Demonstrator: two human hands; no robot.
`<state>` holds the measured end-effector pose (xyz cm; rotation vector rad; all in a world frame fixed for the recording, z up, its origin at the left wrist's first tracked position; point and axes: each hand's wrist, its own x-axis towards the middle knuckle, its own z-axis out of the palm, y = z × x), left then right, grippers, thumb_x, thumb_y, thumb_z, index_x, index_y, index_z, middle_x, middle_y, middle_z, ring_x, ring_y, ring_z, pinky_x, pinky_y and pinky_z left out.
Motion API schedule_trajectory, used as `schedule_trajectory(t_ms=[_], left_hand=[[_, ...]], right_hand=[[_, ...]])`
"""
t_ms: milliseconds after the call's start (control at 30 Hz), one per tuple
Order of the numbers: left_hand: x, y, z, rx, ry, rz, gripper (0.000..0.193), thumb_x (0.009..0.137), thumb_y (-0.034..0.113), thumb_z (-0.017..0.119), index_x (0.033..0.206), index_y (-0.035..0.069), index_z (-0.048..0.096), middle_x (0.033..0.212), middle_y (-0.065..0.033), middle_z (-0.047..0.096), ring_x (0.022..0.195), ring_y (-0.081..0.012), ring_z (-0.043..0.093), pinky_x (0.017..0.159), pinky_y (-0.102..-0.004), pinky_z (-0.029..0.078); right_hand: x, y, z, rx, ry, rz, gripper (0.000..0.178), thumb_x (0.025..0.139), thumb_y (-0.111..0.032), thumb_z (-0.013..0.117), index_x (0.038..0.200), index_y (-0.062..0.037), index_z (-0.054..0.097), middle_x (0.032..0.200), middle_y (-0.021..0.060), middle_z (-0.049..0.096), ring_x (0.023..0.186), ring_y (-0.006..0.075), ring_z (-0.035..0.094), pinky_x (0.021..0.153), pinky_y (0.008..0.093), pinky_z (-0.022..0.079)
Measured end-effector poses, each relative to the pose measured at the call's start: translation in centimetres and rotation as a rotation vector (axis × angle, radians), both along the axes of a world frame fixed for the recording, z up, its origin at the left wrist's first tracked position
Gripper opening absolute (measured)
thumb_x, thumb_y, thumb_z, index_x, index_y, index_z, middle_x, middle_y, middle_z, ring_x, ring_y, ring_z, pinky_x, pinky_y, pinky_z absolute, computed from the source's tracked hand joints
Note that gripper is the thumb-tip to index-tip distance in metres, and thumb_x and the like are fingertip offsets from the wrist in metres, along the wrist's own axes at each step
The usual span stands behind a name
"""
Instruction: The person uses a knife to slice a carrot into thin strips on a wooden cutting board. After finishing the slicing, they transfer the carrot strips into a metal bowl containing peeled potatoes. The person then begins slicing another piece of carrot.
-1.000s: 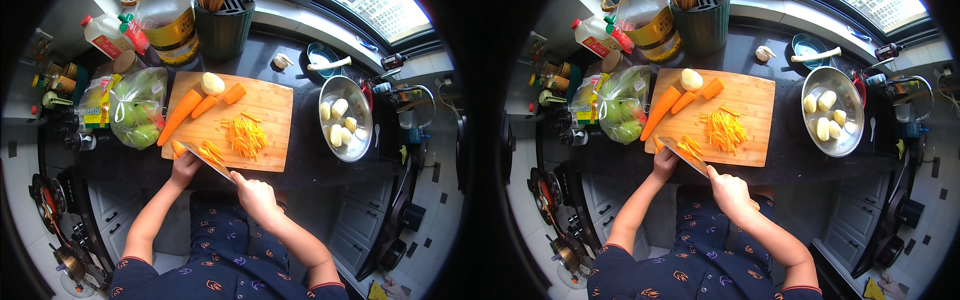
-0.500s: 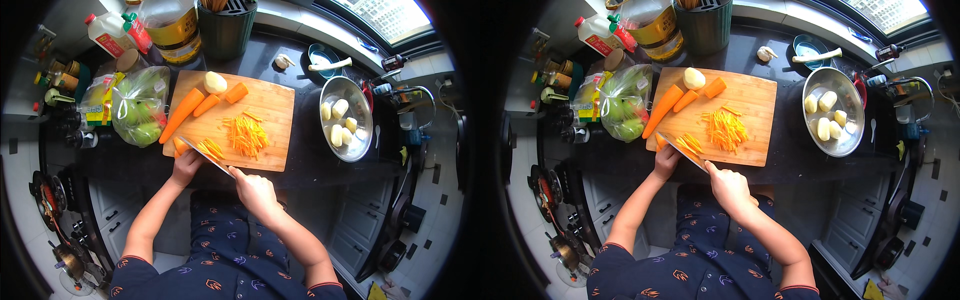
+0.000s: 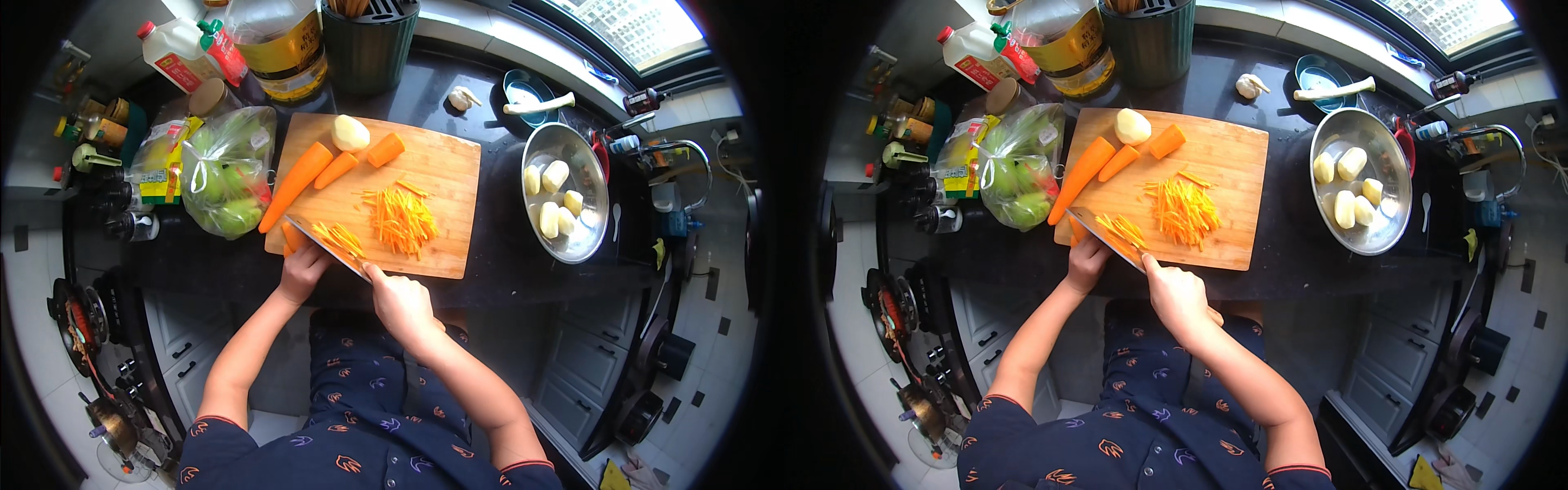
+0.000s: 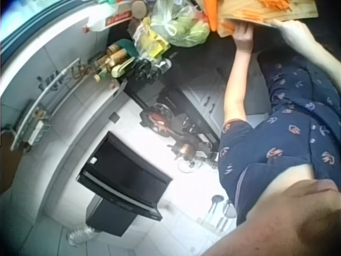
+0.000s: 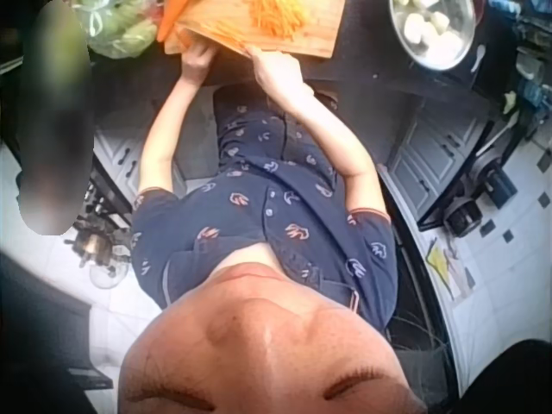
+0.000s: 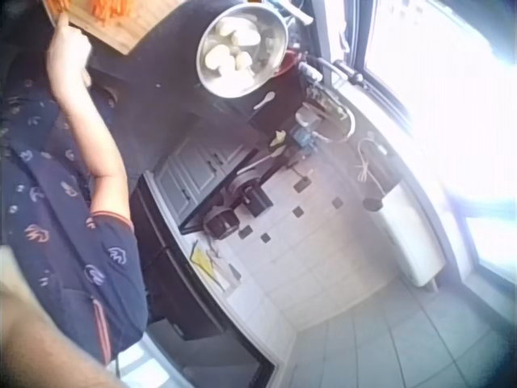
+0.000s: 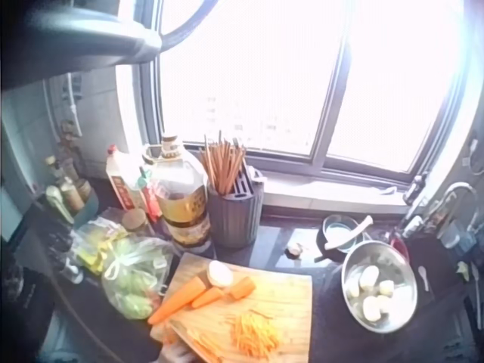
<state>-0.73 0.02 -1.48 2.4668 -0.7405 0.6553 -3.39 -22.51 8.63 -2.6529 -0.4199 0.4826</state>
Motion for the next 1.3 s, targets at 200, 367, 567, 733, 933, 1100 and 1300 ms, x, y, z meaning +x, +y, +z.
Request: schedule_trajectory(t_ms=[200,367,567,733,933,1100,1300], left_hand=[[0.0,0.3,0.3,-0.012,0.053,-0.041,0.018,0.075,0.01,0.072,0.093,0.01,0.074,0.097,-0.0064,0.071,0.093,-0.0246,0.071,0.074,-0.0337,0.059],[0.1,0.3,0.7,0.003,0.059,-0.049,0.017,0.075,0.01,0.072,0.091,0.011,0.075,0.095,-0.0049,0.07,0.092,-0.0229,0.071,0.073,-0.0329,0.059],[0.0,0.4,0.5,0.001,0.043,-0.032,0.016,0.073,0.009,0.074,0.089,0.012,0.076,0.092,-0.0045,0.071,0.09,-0.0228,0.071,0.073,-0.0327,0.059],[0.3,0.2,0.7,-0.005,0.017,-0.024,0.017,0.073,0.009,0.073,0.089,0.011,0.077,0.093,-0.0046,0.071,0.09,-0.023,0.071,0.074,-0.0331,0.059],[0.3,0.0,1.3,-0.04,0.082,-0.043,0.015,0.069,0.006,0.074,0.084,0.008,0.073,0.088,-0.0077,0.069,0.085,-0.0274,0.07,0.07,-0.0366,0.058],[0.3,0.1,1.1,-0.044,0.061,-0.035,0.014,0.069,0.006,0.074,0.083,0.007,0.073,0.087,-0.0078,0.069,0.085,-0.0273,0.07,0.07,-0.0362,0.058],[0.1,0.4,0.7,-0.051,0.092,-0.041,0.017,0.069,0.003,0.074,0.085,0.006,0.074,0.089,-0.0092,0.07,0.084,-0.0282,0.071,0.07,-0.0367,0.058]], right_hand=[[0.4,-1.3,1.2,0.039,0.001,-0.02,0.034,0.092,-0.013,0.059,0.126,-0.0127,0.063,0.071,0.018,0.069,0.063,0.0364,0.069,0.058,0.0481,0.057],[-0.2,-2.0,2.7,0.049,0.071,-0.029,0.031,0.094,-0.014,0.059,0.125,-0.0128,0.064,0.069,0.021,0.067,0.065,0.0392,0.069,0.061,0.0502,0.056],[-0.7,-2.0,2.3,0.003,0.049,0.005,0.035,0.092,-0.011,0.057,0.127,-0.0119,0.062,0.07,0.0176,0.069,0.063,0.0357,0.07,0.056,0.0474,0.057],[-0.4,-0.3,0.4,-0.014,0.039,-0.007,0.034,0.09,-0.009,0.057,0.123,-0.0107,0.06,0.07,0.0174,0.069,0.063,0.0358,0.071,0.056,0.0477,0.057],[0.3,-0.9,0.7,0.061,0.028,-0.055,0.028,0.093,-0.013,0.058,0.121,-0.011,0.063,0.07,0.02,0.068,0.064,0.0392,0.07,0.057,0.05,0.057],[0.0,-1.4,2.2,0.024,0.018,0.0,0.034,0.093,-0.013,0.059,0.127,-0.012,0.064,0.071,0.0188,0.069,0.063,0.0367,0.07,0.057,0.0479,0.057],[-0.2,-1.5,2.9,-0.003,0.07,0.007,0.035,0.093,-0.012,0.058,0.128,-0.0121,0.063,0.07,0.0188,0.068,0.064,0.0369,0.07,0.058,0.048,0.057]])
